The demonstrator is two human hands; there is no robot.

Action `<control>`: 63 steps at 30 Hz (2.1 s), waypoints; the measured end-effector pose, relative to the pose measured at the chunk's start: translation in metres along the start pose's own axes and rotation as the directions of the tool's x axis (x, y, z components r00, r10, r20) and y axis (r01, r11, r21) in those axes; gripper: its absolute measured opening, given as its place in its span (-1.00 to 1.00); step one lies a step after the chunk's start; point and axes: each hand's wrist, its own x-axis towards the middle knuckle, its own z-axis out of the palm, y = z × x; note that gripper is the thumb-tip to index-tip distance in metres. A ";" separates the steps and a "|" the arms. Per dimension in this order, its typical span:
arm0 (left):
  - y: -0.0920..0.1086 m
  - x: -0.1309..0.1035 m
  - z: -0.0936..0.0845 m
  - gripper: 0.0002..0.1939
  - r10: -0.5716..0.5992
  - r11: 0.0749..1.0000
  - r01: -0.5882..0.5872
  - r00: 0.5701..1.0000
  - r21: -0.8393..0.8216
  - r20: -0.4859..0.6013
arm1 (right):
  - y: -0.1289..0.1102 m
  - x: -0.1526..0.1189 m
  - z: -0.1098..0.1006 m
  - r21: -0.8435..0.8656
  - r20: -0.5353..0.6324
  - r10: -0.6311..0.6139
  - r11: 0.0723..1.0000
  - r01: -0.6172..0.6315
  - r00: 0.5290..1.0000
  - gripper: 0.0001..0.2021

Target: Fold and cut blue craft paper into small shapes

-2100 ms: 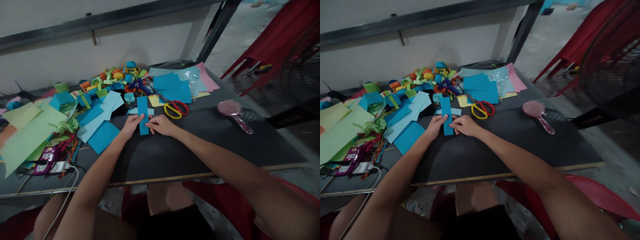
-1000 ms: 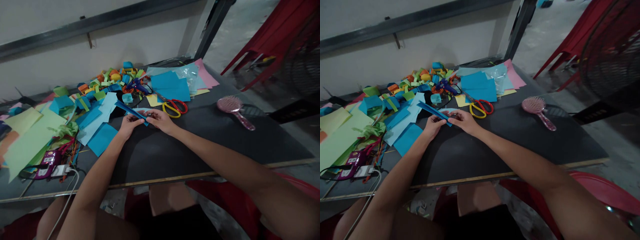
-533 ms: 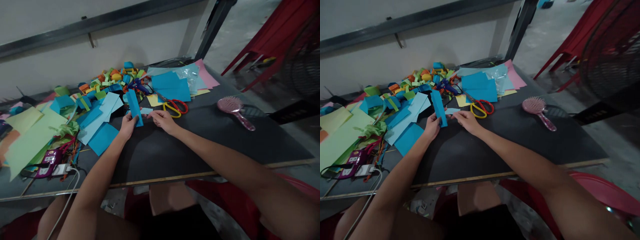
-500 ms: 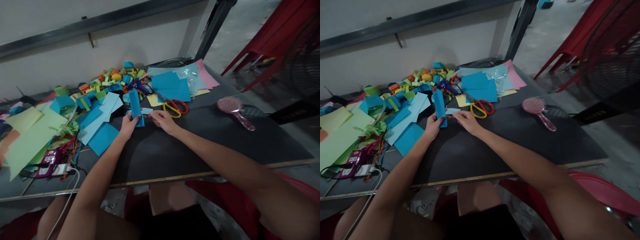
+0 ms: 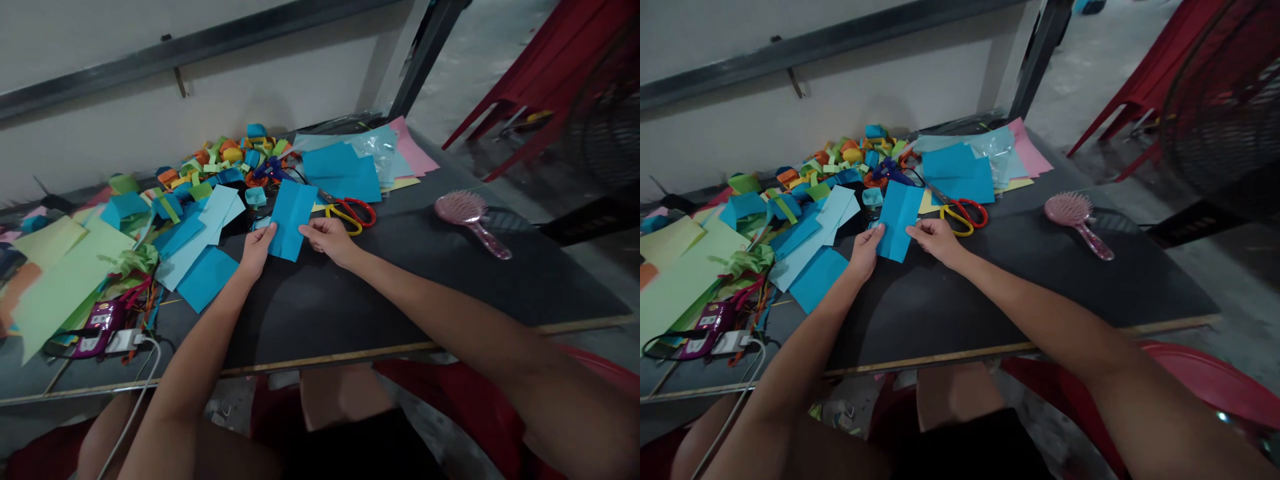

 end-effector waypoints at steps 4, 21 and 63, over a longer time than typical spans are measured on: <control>0.001 0.001 -0.001 -0.57 -0.006 0.995 0.006 1.000 -0.098 -0.002 | 0.002 0.000 -0.001 -0.001 0.003 -0.004 1.000 0.004 1.000 -0.53; 0.009 -0.012 -0.003 -0.22 0.538 0.145 -0.631 0.696 0.762 0.475 | 0.001 0.004 0.002 0.073 -0.201 0.010 0.997 0.005 0.980 -0.45; 0.004 -0.011 -0.006 -0.44 0.373 0.892 -0.250 0.878 0.376 -0.300 | -0.022 -0.010 -0.022 -0.690 0.646 -0.433 0.019 0.723 0.628 -0.46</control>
